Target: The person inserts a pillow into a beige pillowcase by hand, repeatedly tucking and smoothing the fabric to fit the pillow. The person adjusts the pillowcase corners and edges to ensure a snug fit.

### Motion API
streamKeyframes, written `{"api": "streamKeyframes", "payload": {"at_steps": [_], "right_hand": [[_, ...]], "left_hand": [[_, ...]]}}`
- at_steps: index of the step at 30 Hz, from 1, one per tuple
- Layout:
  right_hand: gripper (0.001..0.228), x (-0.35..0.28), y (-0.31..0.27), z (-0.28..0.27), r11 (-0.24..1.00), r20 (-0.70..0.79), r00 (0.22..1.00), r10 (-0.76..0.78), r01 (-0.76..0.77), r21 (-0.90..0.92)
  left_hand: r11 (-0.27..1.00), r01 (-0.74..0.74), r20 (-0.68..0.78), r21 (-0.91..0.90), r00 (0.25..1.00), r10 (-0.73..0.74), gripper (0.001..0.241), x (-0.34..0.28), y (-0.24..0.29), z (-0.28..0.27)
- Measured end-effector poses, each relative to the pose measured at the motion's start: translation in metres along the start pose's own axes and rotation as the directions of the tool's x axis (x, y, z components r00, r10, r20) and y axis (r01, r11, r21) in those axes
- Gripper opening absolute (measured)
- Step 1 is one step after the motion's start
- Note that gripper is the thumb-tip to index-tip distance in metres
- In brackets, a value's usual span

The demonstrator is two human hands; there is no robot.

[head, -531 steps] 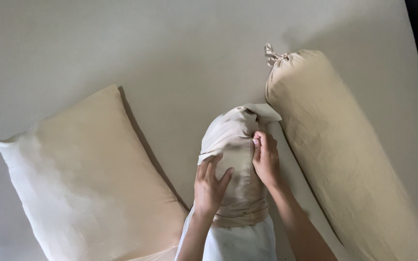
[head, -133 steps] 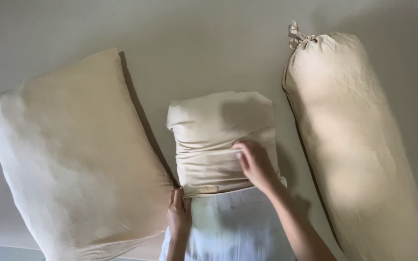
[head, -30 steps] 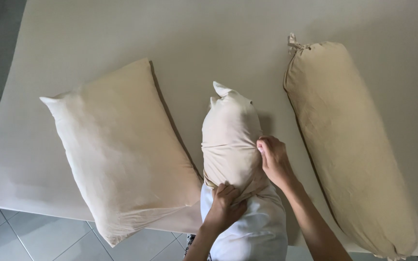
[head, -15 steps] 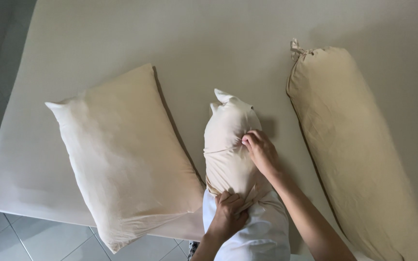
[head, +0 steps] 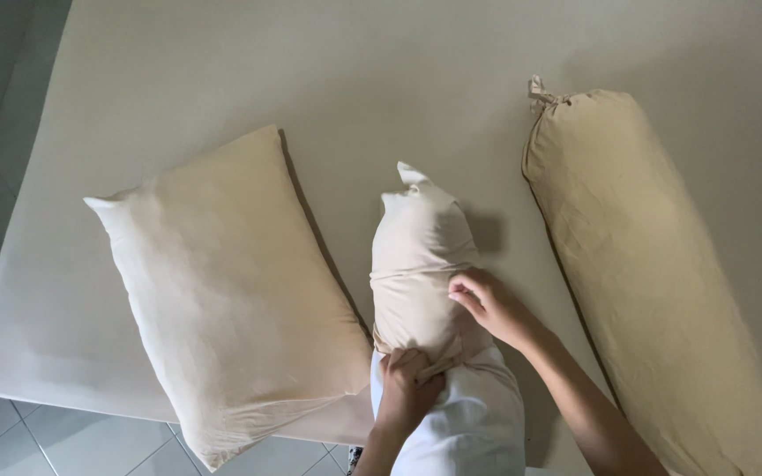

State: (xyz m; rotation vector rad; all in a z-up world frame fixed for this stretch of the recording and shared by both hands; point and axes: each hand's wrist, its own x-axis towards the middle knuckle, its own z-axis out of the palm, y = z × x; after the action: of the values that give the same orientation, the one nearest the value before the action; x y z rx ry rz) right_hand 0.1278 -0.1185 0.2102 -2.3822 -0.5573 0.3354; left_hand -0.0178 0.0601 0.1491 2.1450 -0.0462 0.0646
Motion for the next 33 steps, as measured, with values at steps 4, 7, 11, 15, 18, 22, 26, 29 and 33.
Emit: {"api": "streamKeyframes", "payload": {"at_steps": [4,7,11,15,18,22,26,29,33], "right_hand": [[0.037,-0.056,0.035,0.020,0.970,0.029,0.986,0.163,-0.166,0.180],[0.036,-0.086,0.046,0.058,0.934,0.093,0.967,0.236,-0.252,0.254],[0.034,-0.092,0.019,0.073,0.874,-0.039,0.933,0.357,-0.320,0.365],[0.026,-0.078,0.041,0.096,0.921,-0.113,0.964,0.239,-0.189,0.340],[0.039,-0.063,0.062,0.095,0.800,0.183,0.920,0.346,-0.392,0.454],[0.064,-0.089,0.014,0.082,0.807,0.323,0.891,0.320,-0.435,0.400],[0.053,-0.149,-0.044,0.091,0.938,0.459,0.889,0.003,-0.161,0.306],[0.025,-0.124,-0.037,0.056,0.912,0.443,0.896,0.045,-0.218,0.348],[0.018,-0.084,-0.013,0.050,0.986,0.132,0.987,0.088,-0.105,0.127]], "left_hand": [[0.990,-0.001,-0.011,0.142,1.000,0.003,0.012,0.012,0.009,-0.022],[0.975,0.186,0.017,0.124,0.982,-0.189,0.050,0.001,0.011,-0.033],[0.908,0.346,-0.015,0.238,0.936,-0.353,0.095,-0.016,0.014,-0.021],[0.927,0.295,-0.023,0.233,0.954,-0.298,0.104,-0.030,0.006,0.013],[0.940,0.282,-0.179,0.190,0.952,-0.249,0.090,-0.031,-0.005,0.029],[0.886,0.441,-0.232,0.142,0.885,-0.403,0.078,-0.039,-0.016,0.028],[0.888,0.456,-0.340,-0.055,0.828,-0.446,0.042,-0.058,-0.034,0.024],[0.907,0.323,-0.340,-0.270,0.849,-0.404,0.030,-0.045,-0.052,0.028],[0.800,0.058,-0.369,-0.598,0.865,-0.339,0.019,-0.007,-0.073,0.044]]}}
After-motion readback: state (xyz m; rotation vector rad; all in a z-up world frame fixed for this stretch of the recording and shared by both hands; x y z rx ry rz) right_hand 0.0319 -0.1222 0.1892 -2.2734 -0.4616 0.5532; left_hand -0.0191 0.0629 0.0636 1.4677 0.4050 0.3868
